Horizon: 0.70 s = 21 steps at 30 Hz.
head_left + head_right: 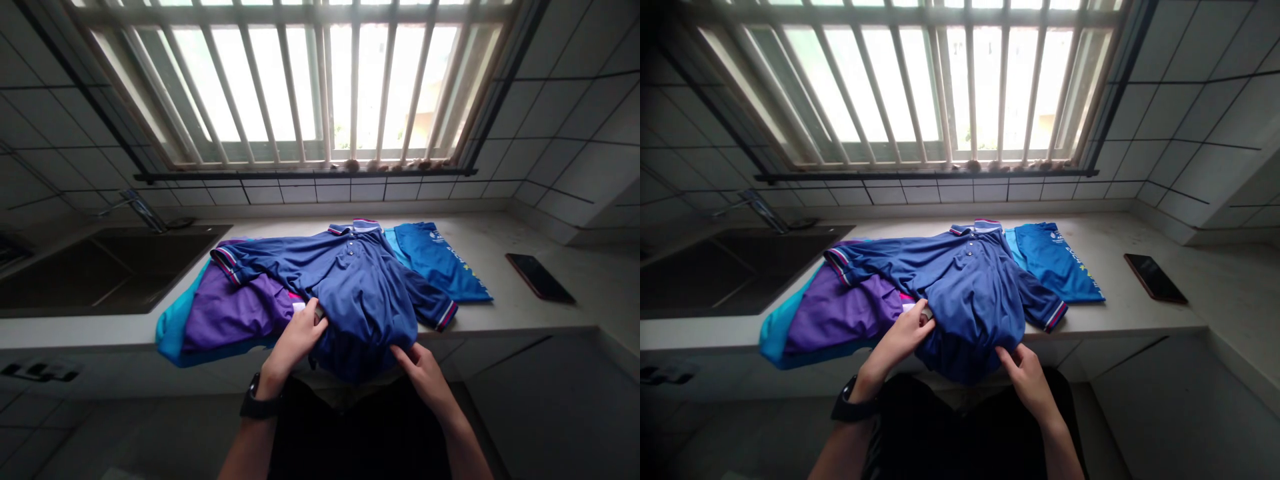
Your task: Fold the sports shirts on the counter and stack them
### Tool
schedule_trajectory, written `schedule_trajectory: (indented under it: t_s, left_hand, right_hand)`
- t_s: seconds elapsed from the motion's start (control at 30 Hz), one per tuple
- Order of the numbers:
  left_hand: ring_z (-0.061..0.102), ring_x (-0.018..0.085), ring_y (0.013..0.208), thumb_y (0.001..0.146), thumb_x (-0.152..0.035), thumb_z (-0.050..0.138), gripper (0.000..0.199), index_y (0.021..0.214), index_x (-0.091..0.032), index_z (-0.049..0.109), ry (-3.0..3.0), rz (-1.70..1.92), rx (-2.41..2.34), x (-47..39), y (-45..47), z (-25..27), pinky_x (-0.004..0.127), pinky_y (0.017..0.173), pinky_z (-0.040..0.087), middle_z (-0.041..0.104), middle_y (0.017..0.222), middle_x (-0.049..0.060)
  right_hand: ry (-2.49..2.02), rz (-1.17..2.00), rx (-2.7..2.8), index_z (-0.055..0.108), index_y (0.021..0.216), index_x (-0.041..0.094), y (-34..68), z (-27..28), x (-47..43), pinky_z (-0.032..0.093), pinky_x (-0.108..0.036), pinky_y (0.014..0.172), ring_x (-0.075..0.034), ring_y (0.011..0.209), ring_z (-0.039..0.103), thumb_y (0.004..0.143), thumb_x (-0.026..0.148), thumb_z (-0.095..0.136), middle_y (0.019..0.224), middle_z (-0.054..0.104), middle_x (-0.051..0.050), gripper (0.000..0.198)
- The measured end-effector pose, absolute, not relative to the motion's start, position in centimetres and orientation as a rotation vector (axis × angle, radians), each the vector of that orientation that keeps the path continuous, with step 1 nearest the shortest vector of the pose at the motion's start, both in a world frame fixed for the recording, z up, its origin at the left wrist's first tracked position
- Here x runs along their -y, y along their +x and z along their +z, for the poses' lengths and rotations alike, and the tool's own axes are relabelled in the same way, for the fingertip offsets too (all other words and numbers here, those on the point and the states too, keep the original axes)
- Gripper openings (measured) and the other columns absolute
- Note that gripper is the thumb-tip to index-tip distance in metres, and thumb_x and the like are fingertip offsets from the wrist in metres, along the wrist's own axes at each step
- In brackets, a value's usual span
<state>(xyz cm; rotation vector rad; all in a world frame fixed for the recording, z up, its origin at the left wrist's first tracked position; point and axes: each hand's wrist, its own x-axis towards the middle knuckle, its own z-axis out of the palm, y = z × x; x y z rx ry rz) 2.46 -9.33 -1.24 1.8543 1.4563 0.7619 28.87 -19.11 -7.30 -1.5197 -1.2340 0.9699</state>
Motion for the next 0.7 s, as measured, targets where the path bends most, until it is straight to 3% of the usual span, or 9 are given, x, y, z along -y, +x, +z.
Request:
schedule_trajectory:
  t_s: [0.1, 0.2, 0.27, 0.4, 0.47, 0.53, 0.6, 0.63, 0.7]
  left_hand:
    - [0.05, 0.012, 0.05, 0.083, -0.036, 0.061, 0.017, 0.087, -0.024, 0.05, 1.621, 0.911, -1.248, 9.1, 2.5, -1.3, 0.024, 0.052, 0.035, 0.05, 0.056, -0.009]
    - [0.045, 0.009, 0.045, 0.08, -0.048, 0.07, 0.035, 0.091, -0.023, 0.048, 1.224, 1.33, -1.233, 8.3, 2.0, -0.5, 0.02, 0.047, 0.032, 0.05, 0.057, -0.011]
    - [0.049, 0.008, 0.047, 0.076, -0.049, 0.076, 0.041, 0.092, -0.023, 0.048, 0.995, 1.6, -1.244, 7.7, 1.3, 0.4, 0.019, 0.049, 0.038, 0.052, 0.061, -0.01]
    - [0.064, 0.011, 0.068, 0.08, -0.046, 0.075, 0.036, 0.096, -0.024, 0.051, 0.784, 2.0, -1.171, 7.2, -0.5, 1.7, 0.021, 0.066, 0.052, 0.062, 0.077, -0.005]
    - [0.07, 0.014, 0.089, 0.085, -0.043, 0.07, 0.03, 0.102, -0.025, 0.054, 0.835, 2.08, -1.136, 7.3, -1.2, 1.8, 0.025, 0.079, 0.056, 0.07, 0.095, 0.0]
    - [0.068, 0.02, 0.116, 0.087, -0.039, 0.067, 0.034, 0.116, -0.027, 0.056, 1.058, 2.003, -1.114, 7.8, -1.6, 1.7, 0.031, 0.095, 0.056, 0.068, 0.129, 0.008]
    - [0.056, 0.026, 0.139, 0.086, -0.035, 0.069, 0.047, 0.131, -0.028, 0.056, 1.398, 1.823, -1.153, 8.5, -1.8, 1.6, 0.038, 0.107, 0.052, 0.05, 0.158, 0.011]
    - [0.051, 0.028, 0.144, 0.085, -0.034, 0.07, 0.05, 0.133, -0.028, 0.057, 1.573, 1.723, -1.207, 9.0, -1.8, 1.6, 0.04, 0.111, 0.05, 0.043, 0.164, 0.011]
    - [0.055, 0.028, 0.14, 0.088, -0.033, 0.069, 0.038, 0.125, -0.026, 0.066, 1.906, 1.467, -1.304, 10.2, -1.5, 1.4, 0.043, 0.112, 0.05, 0.052, 0.156, 0.012]
  right_hand:
    - [-1.151, 0.965, 1.007, 0.079, 0.115, 0.026, 28.9, -7.0, 20.4, 0.062, -0.046, 0.09, -0.032, 0.105, 0.077, 0.089, 0.062, 0.066, 0.108, 0.082, -0.009, 0.046]
    - [-1.011, 0.992, 0.735, 0.079, 0.119, 0.031, 29.6, -6.9, 20.6, 0.065, -0.049, 0.084, -0.03, 0.095, 0.079, 0.099, 0.065, 0.045, 0.096, 0.083, -0.008, 0.052]
    - [-0.999, 1.034, 0.656, 0.079, 0.121, 0.032, 30.0, -6.7, 20.2, 0.064, -0.053, 0.088, -0.031, 0.096, 0.079, 0.099, 0.061, 0.046, 0.097, 0.083, -0.008, 0.05]
    - [-0.838, 1.016, 0.621, 0.074, 0.128, 0.043, 30.3, -6.2, 19.4, 0.059, -0.06, 0.099, -0.031, 0.126, 0.069, 0.1, 0.058, 0.041, 0.133, 0.074, -0.005, 0.046]
    - [-0.775, 1.03, 0.649, 0.07, 0.132, 0.049, 30.0, -6.1, 19.1, 0.057, -0.061, 0.103, -0.029, 0.137, 0.061, 0.097, 0.049, 0.049, 0.146, 0.065, 0.0, 0.041]
    - [-0.787, 1.088, 0.724, 0.057, 0.145, 0.051, 29.5, -6.1, 18.6, 0.055, -0.062, 0.105, -0.028, 0.14, 0.058, 0.088, 0.035, 0.063, 0.153, 0.059, 0.0, 0.06]
    - [-0.87, 1.072, 0.798, 0.033, 0.161, 0.05, 28.7, -6.3, 17.8, 0.056, -0.06, 0.104, -0.028, 0.136, 0.061, 0.082, 0.027, 0.072, 0.155, 0.057, -0.005, 0.091]
    - [-0.944, 1.017, 0.837, 0.02, 0.166, 0.047, 28.3, -6.5, 17.2, 0.056, -0.058, 0.104, -0.028, 0.133, 0.063, 0.08, 0.028, 0.075, 0.154, 0.057, -0.008, 0.104]
    - [-1.143, 0.848, 0.928, 0.004, 0.17, 0.036, 27.6, -6.9, 16.0, 0.056, -0.055, 0.104, -0.029, 0.125, 0.068, 0.08, 0.034, 0.079, 0.146, 0.063, -0.014, 0.117]
